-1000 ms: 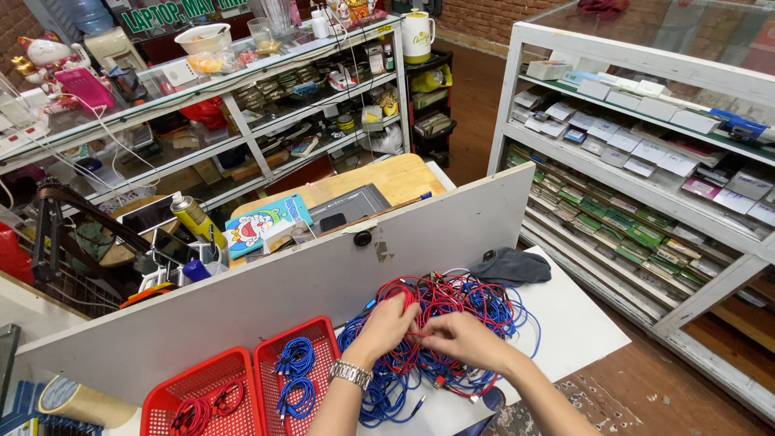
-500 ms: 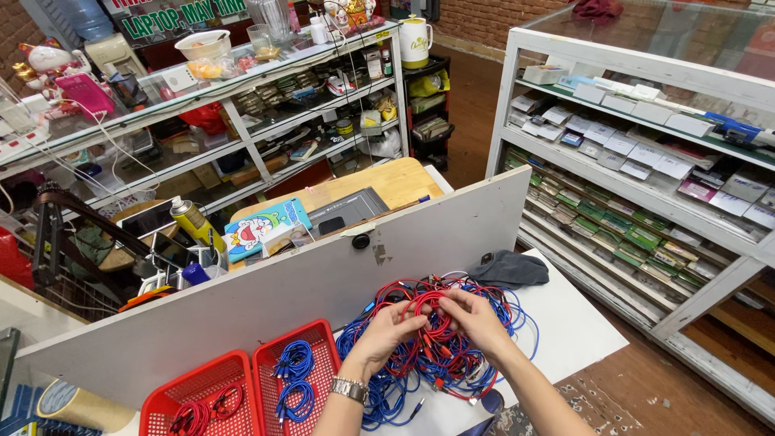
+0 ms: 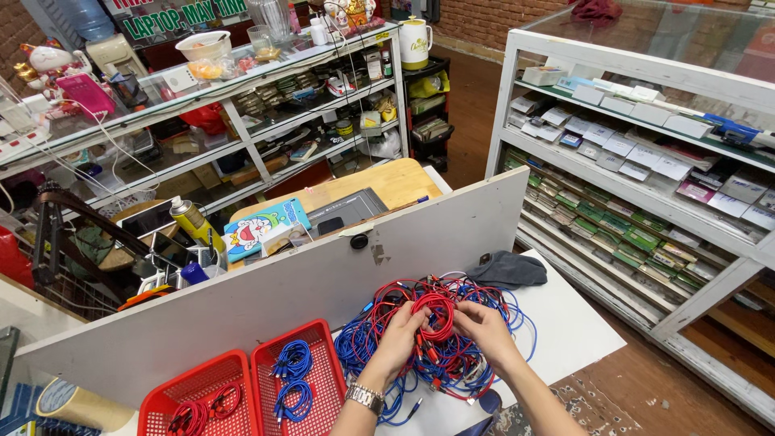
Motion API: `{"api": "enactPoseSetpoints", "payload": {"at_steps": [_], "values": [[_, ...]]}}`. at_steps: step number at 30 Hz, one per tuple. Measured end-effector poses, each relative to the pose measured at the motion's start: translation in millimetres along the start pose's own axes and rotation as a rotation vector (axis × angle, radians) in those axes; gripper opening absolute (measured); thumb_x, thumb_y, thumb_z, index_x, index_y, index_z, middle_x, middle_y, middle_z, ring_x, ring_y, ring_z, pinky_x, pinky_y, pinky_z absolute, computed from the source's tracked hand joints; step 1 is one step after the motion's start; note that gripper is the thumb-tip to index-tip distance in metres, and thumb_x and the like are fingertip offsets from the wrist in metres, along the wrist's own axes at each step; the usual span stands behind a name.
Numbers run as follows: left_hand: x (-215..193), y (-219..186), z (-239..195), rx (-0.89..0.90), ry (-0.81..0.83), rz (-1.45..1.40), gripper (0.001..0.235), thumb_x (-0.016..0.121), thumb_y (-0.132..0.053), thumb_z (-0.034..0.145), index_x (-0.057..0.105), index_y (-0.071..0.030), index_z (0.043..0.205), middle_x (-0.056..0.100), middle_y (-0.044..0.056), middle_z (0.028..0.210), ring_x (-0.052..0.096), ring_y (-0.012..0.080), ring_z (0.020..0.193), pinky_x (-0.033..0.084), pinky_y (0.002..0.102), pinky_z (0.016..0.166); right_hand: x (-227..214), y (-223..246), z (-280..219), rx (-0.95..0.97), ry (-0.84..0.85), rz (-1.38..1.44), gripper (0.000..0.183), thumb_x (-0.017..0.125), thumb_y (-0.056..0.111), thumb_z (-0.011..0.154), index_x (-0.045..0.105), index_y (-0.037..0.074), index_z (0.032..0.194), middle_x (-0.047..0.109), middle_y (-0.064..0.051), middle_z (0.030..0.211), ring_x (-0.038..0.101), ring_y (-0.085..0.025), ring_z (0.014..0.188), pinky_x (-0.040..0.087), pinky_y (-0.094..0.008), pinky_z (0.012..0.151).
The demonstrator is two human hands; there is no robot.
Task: The person untangles a pile of red and blue USB cables on a counter, coils each cable by hand, and places them into separate red plastic baskets. The person handles the cables one at a time, sorting them by color into the baskets.
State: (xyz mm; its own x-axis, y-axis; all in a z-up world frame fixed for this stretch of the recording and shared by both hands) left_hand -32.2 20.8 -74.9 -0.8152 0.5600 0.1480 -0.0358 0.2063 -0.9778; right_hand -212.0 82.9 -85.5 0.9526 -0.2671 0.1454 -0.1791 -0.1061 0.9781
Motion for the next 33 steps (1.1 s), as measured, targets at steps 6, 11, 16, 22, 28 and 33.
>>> {"api": "enactPoseSetpoints", "payload": {"at_steps": [6,11,16,22,28,33], "values": [[3,-8,-4,-0.016,0.025,0.055,0.023,0.046,-0.021,0.106,0.059,-0.004,0.114,0.057,0.001,0.089,0.057,0.0101,0.086,0.048,0.03,0.084,0,-25,-1,0.171,0.047,0.439,0.029,0.061,0.019,0.098,0.067,0.001,0.12,0.074,-0.008,0.109,0.07,-0.014,0.097,0.056,-0.032,0.09],[8,-26,-10,0.085,-0.059,0.423,0.028,0.044,-0.022,0.106,0.055,-0.001,0.123,0.064,0.009,0.103,0.064,0.0205,0.095,0.052,0.038,0.083,20,-17,-13,0.228,0.233,0.458,0.033,0.058,0.023,0.1,0.068,0.002,0.124,0.074,-0.006,0.113,0.068,-0.015,0.103,0.052,-0.034,0.097],[12,-46,-21,0.138,-0.109,0.525,0.026,0.04,-0.019,0.105,0.047,0.002,0.119,0.067,0.018,0.114,0.073,0.0303,0.104,0.055,0.04,0.085,33,6,-24,0.261,0.277,0.555,0.041,0.049,0.034,0.097,0.068,0.006,0.121,0.075,-0.011,0.115,0.068,-0.02,0.11,0.05,-0.037,0.099],[12,-49,-31,0.305,-0.273,0.904,0.018,0.042,-0.013,0.103,0.049,0.001,0.11,0.064,0.025,0.108,0.061,0.0407,0.106,0.048,0.049,0.089,28,-16,-10,0.281,0.21,0.278,0.04,0.059,0.03,0.097,0.067,0.006,0.127,0.072,-0.003,0.119,0.062,-0.012,0.103,0.05,-0.035,0.095],[8,-33,-34,0.436,-0.288,0.877,0.018,0.042,-0.012,0.105,0.049,0.003,0.113,0.06,0.028,0.107,0.056,0.0448,0.107,0.044,0.052,0.092,27,-56,17,0.18,0.326,0.493,0.025,0.07,0.02,0.106,0.058,0.007,0.124,0.063,-0.009,0.107,0.061,-0.015,0.095,0.047,-0.036,0.088],[-19,-32,-35,0.287,-0.326,0.874,0.019,0.044,-0.013,0.104,0.051,0.003,0.111,0.061,0.026,0.107,0.058,0.0424,0.108,0.046,0.05,0.092,50,-21,14,-0.091,0.333,-0.246,0.054,0.071,0.018,0.086,0.057,0.007,0.137,0.069,-0.001,0.12,0.064,-0.006,0.108,0.05,-0.029,0.097]]}}
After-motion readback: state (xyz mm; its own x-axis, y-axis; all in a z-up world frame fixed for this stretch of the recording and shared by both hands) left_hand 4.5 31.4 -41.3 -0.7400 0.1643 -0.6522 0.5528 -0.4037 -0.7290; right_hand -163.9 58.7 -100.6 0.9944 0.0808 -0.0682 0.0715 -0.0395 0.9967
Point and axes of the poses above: each hand's wrist, its own z-axis towards the middle knuckle, its own x-axis out of the palm, y = z × x, the point moved 4 cm from there along z, towards the middle knuckle
